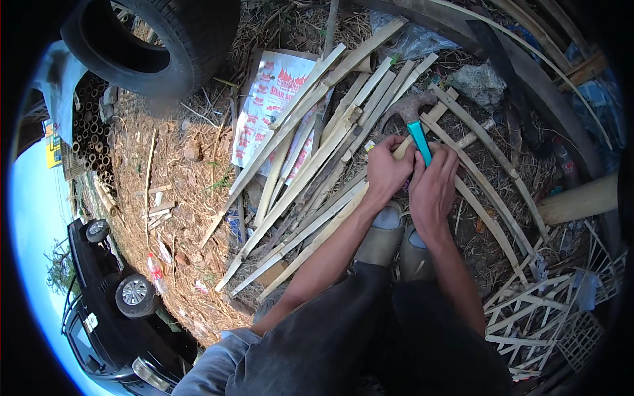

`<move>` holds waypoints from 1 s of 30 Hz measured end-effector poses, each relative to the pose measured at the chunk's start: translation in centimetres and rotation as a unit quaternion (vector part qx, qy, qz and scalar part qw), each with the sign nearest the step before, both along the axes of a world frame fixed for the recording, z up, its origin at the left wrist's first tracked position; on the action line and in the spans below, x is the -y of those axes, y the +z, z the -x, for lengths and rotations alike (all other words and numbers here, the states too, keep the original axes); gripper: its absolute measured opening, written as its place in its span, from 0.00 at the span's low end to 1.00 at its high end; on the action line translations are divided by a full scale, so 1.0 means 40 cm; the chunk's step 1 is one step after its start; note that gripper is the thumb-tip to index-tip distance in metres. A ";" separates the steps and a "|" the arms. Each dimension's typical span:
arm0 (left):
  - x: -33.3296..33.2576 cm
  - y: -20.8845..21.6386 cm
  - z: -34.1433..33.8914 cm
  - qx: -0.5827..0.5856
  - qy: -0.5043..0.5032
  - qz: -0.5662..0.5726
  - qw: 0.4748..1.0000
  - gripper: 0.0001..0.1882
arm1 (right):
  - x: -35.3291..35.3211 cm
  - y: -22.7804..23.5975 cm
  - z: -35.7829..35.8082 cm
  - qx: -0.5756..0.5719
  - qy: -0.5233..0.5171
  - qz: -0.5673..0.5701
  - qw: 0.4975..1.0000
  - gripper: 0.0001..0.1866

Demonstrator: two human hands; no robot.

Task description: The person constructs a bamboo lattice by laying out thin strips of wood, positioning a perpendicular strip over them, and securing it with small nails hammered in by hand.

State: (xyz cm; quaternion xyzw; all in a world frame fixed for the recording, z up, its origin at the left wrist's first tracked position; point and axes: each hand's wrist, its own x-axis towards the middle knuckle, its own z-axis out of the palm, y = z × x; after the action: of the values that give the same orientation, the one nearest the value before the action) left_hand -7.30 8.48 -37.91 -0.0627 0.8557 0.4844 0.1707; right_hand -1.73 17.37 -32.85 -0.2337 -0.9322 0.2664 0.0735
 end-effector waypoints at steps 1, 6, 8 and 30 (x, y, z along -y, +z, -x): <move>-0.006 0.006 -0.001 0.005 -0.005 -0.011 1.000 0.19 | 0.000 -0.004 0.003 -0.017 0.000 0.001 1.000 0.17; -0.013 0.035 0.005 0.044 0.000 -0.033 0.999 0.19 | -0.020 -0.035 -0.014 -0.018 0.033 -0.018 0.999 0.18; -0.002 0.039 0.009 0.050 0.002 -0.046 0.998 0.19 | -0.014 -0.035 -0.013 -0.024 0.046 -0.018 0.998 0.18; 0.017 0.066 0.021 0.062 -0.018 -0.029 0.997 0.21 | -0.052 0.009 0.013 0.012 0.104 -0.031 0.994 0.16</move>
State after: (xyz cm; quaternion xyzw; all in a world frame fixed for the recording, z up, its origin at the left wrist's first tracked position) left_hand -8.15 7.80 -35.25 -0.0720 0.8299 0.5011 0.2344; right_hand -2.24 19.44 -32.51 -0.1364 -0.9600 0.2411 0.0414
